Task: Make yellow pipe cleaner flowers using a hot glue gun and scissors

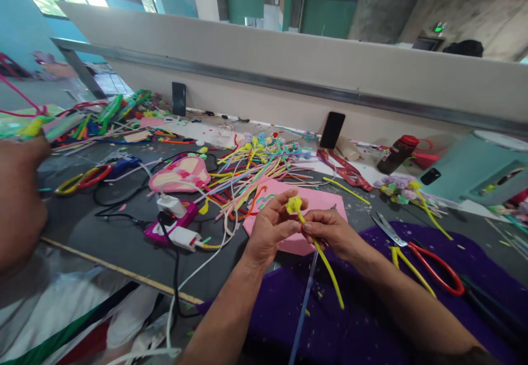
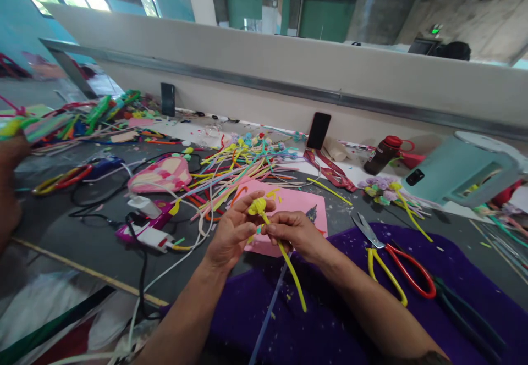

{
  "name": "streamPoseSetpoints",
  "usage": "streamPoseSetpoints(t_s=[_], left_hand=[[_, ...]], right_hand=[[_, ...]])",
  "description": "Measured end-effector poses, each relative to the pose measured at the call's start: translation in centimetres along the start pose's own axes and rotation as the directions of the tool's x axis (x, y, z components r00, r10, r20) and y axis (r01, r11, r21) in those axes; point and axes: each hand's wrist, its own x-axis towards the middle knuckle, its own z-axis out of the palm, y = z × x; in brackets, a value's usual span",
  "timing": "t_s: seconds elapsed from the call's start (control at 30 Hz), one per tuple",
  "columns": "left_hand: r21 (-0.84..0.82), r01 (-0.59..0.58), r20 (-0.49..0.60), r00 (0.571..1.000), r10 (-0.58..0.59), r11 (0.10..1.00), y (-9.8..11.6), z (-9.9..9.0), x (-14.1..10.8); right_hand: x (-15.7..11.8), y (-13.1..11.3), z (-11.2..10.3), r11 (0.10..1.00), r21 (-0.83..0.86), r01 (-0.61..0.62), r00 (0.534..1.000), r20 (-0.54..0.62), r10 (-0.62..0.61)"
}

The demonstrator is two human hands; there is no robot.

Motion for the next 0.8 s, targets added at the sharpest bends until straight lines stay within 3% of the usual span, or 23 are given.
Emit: streamPoseSetpoints(t_s=[0.27, 0.63, 0.8], left_hand=[[0.039, 0.033, -0.091, 0.995, -0.030, 0.999, 0.02, 0.09, -0.04], [0.054, 0.023, -0.126, 0.992, -0.016, 0.998, -0.02, 0.19, 0.09], [0.056, 0.083, -0.165, 0.984, -0.073, 0.995, -0.58, 0.23, 0.38]], right_hand=[[0.09, 0.13, -0.36, 0.996, 0.063, -0.062, 0.994, 0.092, 0.056], [-0.09, 0.01, -0.38, 0.998, 0.044, -0.050, 0.995, 0.085, 0.046], [-0.01, -0.01, -0.15, 0.995, 0.103, -0.014, 1.000, 0.022, 0.012]])
